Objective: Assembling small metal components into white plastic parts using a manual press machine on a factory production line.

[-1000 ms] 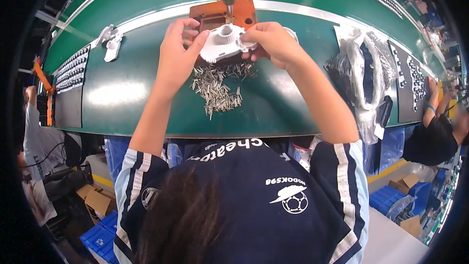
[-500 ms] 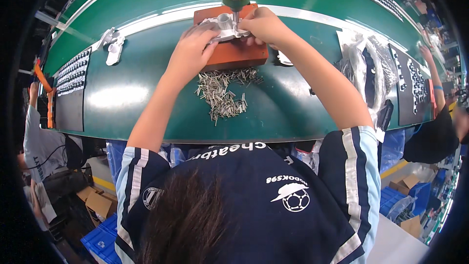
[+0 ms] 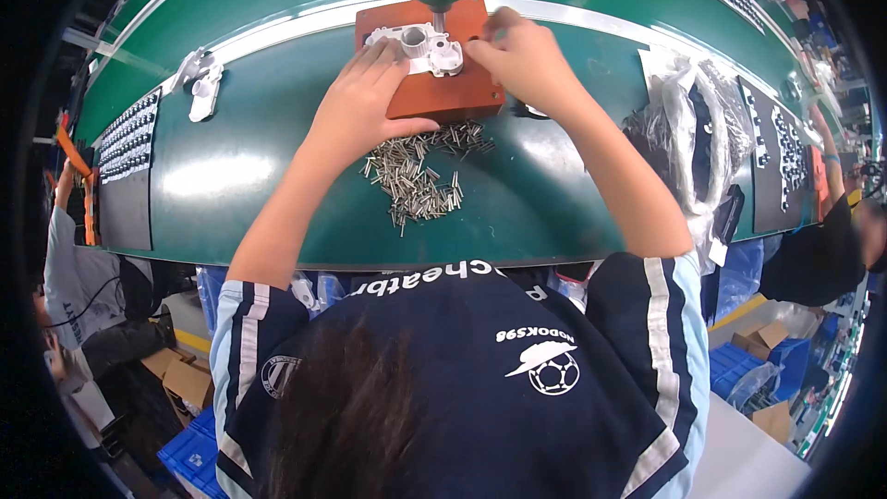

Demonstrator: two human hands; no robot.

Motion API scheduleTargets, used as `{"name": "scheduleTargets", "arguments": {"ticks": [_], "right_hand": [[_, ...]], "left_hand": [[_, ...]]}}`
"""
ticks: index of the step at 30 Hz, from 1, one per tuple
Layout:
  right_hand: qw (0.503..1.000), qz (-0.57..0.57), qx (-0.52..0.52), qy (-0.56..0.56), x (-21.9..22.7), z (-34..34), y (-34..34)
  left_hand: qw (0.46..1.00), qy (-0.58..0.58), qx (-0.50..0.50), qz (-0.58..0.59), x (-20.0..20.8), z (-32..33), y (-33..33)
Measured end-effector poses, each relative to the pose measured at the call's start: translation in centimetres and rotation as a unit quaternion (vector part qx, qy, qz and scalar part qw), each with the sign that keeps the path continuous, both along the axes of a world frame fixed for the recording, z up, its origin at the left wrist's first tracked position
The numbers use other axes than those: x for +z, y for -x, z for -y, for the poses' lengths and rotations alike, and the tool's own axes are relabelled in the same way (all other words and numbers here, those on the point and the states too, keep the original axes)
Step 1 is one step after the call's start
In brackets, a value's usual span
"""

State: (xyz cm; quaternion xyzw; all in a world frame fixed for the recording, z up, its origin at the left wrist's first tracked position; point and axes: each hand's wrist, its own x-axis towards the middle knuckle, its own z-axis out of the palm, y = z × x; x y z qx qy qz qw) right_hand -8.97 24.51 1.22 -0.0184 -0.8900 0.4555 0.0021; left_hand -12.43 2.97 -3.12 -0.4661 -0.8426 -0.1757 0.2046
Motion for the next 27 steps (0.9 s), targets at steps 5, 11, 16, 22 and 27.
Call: {"name": "scheduleTargets", "arguments": {"ticks": [5,11,16,22,27], "right_hand": [[0.998,-0.045,-0.032,0.011,-2.2,-3.3,-4.8],[0.988,-0.111,0.033,-0.099,-6.6,-0.5,-8.6],[0.983,-0.129,-0.05,-0.122,-7.0,-1.2,-9.6],[0.949,-0.131,-0.183,-0.221,-5.6,-6.8,-12.6],[0.965,-0.06,-0.159,-0.198,-6.5,-8.7,-14.9]], "left_hand": [[0.999,0.025,0.01,-0.032,-0.6,-0.3,-0.1],[0.999,-0.021,0.013,-0.032,-1.1,-0.4,-0.4],[0.999,-0.039,0.017,-0.022,-1.6,-0.4,-0.4],[0.998,-0.044,0.033,-0.006,-1.8,-0.2,-0.6],[0.998,-0.056,0.034,0.001,-1.6,-0.5,-0.7]]}}
